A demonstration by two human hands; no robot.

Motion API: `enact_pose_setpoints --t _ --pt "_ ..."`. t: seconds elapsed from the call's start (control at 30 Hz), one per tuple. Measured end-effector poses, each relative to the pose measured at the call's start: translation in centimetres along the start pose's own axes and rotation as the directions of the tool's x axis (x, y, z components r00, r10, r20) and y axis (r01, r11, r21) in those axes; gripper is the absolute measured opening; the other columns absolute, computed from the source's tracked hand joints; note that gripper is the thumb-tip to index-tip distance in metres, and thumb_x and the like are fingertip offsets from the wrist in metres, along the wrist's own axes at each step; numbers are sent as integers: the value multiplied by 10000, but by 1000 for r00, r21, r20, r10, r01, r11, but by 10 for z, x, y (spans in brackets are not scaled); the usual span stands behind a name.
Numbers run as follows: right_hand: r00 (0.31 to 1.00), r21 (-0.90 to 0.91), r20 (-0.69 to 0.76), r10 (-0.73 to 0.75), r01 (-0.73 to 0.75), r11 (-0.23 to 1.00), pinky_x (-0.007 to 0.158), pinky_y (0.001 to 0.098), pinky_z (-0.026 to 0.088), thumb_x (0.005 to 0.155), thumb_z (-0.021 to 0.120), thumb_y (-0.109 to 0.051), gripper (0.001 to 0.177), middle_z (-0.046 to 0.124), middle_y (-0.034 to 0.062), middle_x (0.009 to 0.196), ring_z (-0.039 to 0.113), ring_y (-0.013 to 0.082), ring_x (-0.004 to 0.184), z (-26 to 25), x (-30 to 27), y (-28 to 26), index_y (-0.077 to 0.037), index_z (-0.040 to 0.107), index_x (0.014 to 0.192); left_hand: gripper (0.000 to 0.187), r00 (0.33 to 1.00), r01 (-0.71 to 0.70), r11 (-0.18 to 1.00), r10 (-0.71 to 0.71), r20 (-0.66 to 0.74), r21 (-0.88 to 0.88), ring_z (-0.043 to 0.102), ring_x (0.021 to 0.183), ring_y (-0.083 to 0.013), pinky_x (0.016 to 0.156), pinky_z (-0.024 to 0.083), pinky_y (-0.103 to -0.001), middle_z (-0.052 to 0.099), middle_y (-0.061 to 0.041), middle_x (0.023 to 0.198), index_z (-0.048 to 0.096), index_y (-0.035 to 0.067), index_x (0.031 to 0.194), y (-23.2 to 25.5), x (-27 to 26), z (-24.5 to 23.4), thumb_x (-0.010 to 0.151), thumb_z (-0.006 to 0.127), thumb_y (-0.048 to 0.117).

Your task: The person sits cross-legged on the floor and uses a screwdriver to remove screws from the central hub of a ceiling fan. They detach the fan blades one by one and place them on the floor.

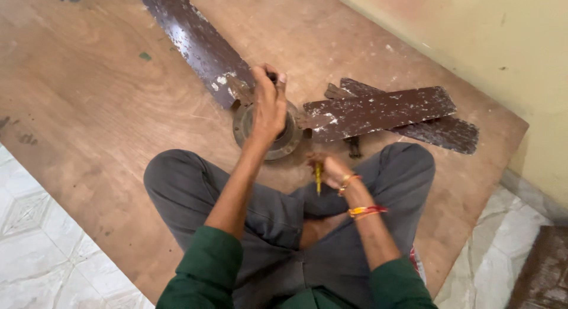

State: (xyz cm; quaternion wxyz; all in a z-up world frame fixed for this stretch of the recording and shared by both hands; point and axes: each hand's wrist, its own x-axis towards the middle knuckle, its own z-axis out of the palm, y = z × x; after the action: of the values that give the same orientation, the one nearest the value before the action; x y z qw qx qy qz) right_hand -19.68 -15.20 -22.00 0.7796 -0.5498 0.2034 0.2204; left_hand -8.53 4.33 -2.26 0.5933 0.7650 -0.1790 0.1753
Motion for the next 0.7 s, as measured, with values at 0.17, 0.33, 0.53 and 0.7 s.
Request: enact_pose_setpoints --t 0.17,0.33,0.53,0.7 --pt "929 121 -207 -305 334 935 872 306 629 945 590 -11 273 698 10 1075 719 170 965 0 -23 -69 -10 619 1216 225 998 47 998 -49 -44 -41 537 831 -258 775 463 -424 501 -164 945 351 14 1154 13 -15 8 1107 476 196" --pt "675 -256 -342 -654 603 755 820 282 619 908 750 58 283 740 53 1037 686 117 898 38 -14 -116 17 741 1188 233 997 38 994 -44 -60 -103 556 846 -260 792 480 -430 515 -169 977 343 5 1171 18 -9 5 1115 465 195" --pt "535 -401 -269 -801 694 598 833 251 632 884 749 83 299 768 78 1041 729 111 936 59 6 -115 26 739 1178 307 998 55 986 -58 -14 -156 550 841 -251 787 483 -417 518 -168 956 353 -1 1176 18 -9 -3 1118 467 278" --pt "547 -516 -231 -804 632 578 816 234 584 927 729 69 262 765 62 1050 690 82 924 58 12 -108 28 740 1185 326 991 131 956 -128 32 -261 517 783 -241 762 470 -407 506 -164 917 374 11 1200 16 -11 -5 1126 392 328"
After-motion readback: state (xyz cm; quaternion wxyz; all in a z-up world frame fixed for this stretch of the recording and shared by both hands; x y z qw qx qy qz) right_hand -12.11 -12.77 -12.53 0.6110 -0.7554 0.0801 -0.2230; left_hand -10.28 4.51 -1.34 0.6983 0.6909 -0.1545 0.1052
